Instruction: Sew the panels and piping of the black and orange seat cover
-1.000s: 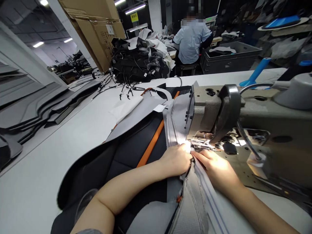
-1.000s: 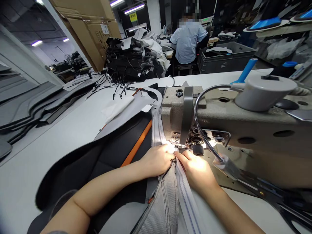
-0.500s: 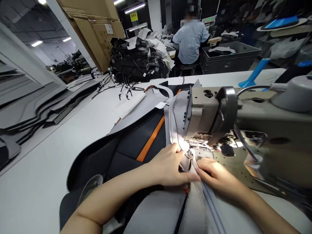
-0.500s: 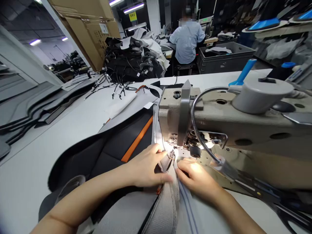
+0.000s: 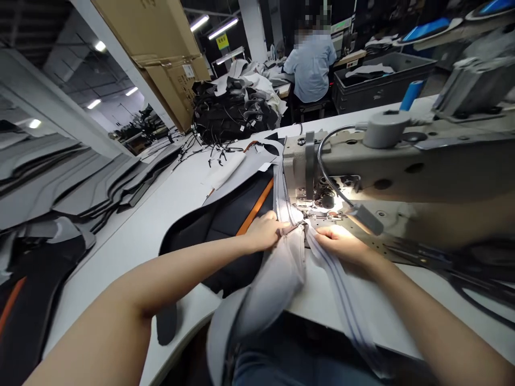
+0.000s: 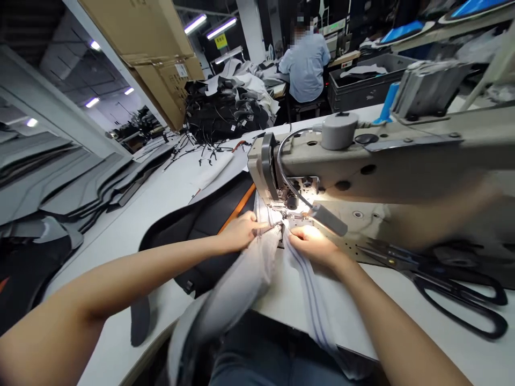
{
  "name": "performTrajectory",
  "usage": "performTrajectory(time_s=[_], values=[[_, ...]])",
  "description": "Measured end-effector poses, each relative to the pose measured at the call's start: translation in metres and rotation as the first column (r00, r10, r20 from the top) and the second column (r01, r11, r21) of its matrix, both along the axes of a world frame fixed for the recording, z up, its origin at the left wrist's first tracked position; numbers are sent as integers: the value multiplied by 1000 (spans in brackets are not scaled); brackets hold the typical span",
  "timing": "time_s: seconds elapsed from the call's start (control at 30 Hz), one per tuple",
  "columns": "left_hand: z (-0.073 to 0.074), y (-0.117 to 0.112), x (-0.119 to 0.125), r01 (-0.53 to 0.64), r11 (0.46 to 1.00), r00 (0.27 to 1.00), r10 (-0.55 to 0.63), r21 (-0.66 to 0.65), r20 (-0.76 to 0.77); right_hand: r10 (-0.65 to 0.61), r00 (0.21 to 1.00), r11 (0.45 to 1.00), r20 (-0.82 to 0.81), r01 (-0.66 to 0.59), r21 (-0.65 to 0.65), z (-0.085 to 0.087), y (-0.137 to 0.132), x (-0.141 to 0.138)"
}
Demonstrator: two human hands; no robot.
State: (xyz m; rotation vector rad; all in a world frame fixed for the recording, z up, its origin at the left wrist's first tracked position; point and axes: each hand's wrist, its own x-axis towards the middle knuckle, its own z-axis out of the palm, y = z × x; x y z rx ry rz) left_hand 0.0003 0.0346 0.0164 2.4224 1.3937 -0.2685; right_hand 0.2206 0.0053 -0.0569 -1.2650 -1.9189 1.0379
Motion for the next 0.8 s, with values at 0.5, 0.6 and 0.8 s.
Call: performTrajectory(time_s=[0.5, 0.6, 0.8], values=[[21, -49, -25, -101, 951, 993, 115, -293, 31, 218, 902, 673, 373, -415, 612, 17, -42, -75], [41, -22, -33, -135, 990, 990, 136, -38, 27, 153, 934, 745, 323, -324, 584, 25, -43, -72], [86, 5, -34, -111, 980, 993, 103, 168, 56, 58, 937, 878, 343, -212, 430, 12, -31, -75]])
